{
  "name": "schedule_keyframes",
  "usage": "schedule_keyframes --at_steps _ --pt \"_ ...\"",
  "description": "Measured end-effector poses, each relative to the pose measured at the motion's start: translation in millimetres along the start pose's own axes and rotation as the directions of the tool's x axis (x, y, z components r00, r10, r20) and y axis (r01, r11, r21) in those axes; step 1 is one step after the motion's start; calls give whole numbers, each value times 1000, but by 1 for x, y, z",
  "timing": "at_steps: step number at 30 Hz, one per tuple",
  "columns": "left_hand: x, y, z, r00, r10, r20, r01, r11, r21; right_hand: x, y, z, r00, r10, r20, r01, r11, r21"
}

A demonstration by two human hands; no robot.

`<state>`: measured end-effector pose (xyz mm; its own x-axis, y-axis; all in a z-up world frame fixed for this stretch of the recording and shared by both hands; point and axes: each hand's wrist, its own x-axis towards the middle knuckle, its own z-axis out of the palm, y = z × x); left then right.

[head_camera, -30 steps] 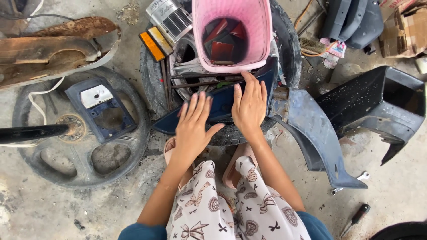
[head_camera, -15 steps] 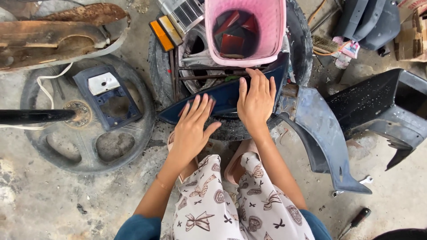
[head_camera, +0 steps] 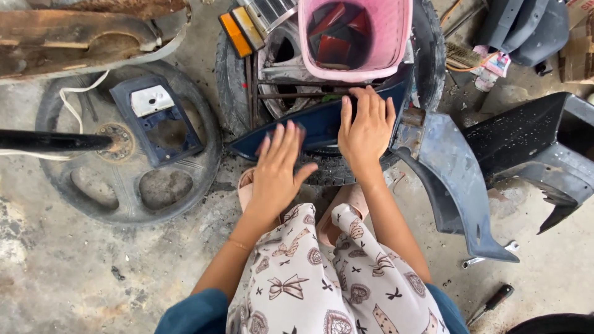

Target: Wet sanding a blue plastic motorcycle part to prepare it for painting or finishing.

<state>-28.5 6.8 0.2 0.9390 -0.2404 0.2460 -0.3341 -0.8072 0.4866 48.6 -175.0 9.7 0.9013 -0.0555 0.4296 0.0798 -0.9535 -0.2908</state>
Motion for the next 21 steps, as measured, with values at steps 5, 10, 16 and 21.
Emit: schedule_keyframes --at_steps 5,10,16,21 --pt "29 -37 5 984 -152 -93 163 977 135 2 -1 3 1000 -7 -17 7 1000 0" --pt "42 12 18 980 -198 -30 199 980 20 -1 5 10 1000 1 -8 -1 1000 -20" --pt "27 27 28 993 95 -70 -96 995 -5 -2 6 5 1000 -23 1 23 997 -76" --pt "-15 -28 -15 975 -222 26 216 966 141 1 -4 -2 1000 -18 -21 17 1000 -20"
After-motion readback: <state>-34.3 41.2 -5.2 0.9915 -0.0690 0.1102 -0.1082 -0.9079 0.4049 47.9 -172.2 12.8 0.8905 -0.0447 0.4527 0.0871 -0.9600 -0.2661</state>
